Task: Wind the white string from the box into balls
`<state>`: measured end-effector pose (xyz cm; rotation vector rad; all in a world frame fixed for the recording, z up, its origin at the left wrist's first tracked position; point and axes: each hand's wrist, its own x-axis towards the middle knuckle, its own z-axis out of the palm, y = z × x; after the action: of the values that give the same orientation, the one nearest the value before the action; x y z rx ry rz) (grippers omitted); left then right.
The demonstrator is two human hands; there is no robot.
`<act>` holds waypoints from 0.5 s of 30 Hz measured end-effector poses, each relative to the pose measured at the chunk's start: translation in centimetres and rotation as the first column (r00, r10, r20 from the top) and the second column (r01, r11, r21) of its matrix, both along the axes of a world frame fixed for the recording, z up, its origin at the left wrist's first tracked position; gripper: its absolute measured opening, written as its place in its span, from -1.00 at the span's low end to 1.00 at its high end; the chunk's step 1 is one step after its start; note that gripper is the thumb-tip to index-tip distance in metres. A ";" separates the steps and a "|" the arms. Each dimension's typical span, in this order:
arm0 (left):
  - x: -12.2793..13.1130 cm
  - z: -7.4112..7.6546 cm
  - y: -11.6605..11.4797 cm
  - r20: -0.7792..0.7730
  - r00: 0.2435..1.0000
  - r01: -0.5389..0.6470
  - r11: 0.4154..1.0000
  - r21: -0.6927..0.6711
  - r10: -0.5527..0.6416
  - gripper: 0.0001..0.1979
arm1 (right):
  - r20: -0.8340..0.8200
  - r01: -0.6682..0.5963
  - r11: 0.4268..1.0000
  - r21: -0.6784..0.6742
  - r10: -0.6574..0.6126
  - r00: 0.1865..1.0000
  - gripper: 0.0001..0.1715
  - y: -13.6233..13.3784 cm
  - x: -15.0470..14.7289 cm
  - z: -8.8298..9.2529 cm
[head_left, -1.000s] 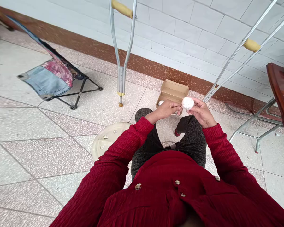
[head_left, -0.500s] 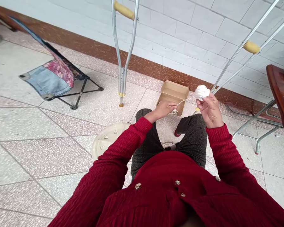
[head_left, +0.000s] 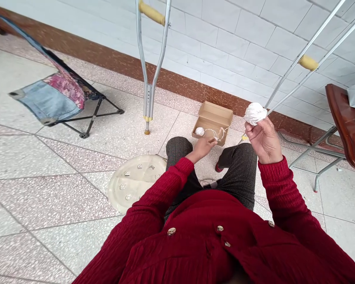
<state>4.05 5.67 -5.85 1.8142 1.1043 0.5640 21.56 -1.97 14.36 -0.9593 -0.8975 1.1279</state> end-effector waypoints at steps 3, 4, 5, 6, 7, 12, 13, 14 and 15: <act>2.5 -0.1 0.4 -0.023 1.000 0.004 1.000 -0.027 -0.004 -0.62 | -0.011 -0.025 1.000 -0.005 0.025 1.000 -0.63 -0.6 -0.5 0.5; 3.4 -0.2 0.8 -0.031 0.999 0.014 1.000 -0.028 -0.015 -0.61 | -0.021 -0.033 0.999 -0.003 0.033 0.999 -0.63 -0.8 -0.7 0.8; 4.2 -0.2 1.3 -0.033 0.999 0.023 0.999 -0.025 -0.024 -0.63 | -0.032 -0.039 0.999 -0.001 0.039 0.999 -0.64 -1.1 -0.7 1.1; 4.9 -0.3 1.8 -0.031 0.999 0.028 0.999 -0.022 -0.029 -0.66 | -0.041 -0.042 0.999 0.002 0.042 0.998 -0.65 -1.4 -0.7 1.4; 5.4 -0.3 2.2 -0.026 0.999 0.031 0.999 -0.018 -0.031 -0.69 | -0.044 -0.042 0.999 0.003 0.042 0.998 -0.65 -1.8 -0.6 1.8; 6.6 -1.0 2.7 0.068 0.995 0.066 0.998 0.015 -0.067 -0.56 | -0.002 -0.029 0.999 -0.024 0.028 1.000 -0.58 -3.3 0.4 2.9; 6.6 -1.0 2.7 0.076 0.993 0.093 0.995 0.025 -0.094 -0.57 | 0.001 -0.027 0.999 -0.031 0.027 1.000 -0.57 -3.5 0.5 2.9; 6.6 -1.1 2.6 0.070 0.990 0.117 0.993 0.034 -0.119 -0.62 | 0.003 -0.025 0.999 -0.038 0.025 1.000 -0.57 -3.7 0.7 3.0; 6.6 -1.1 2.5 0.051 0.989 0.135 0.990 0.040 -0.137 -0.69 | 0.005 -0.021 0.999 -0.045 0.021 1.000 -0.56 -3.8 0.8 3.0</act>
<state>10.61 8.21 -6.91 1.8781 0.9320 0.5516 22.35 -5.75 17.35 -0.9917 -0.8916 1.1682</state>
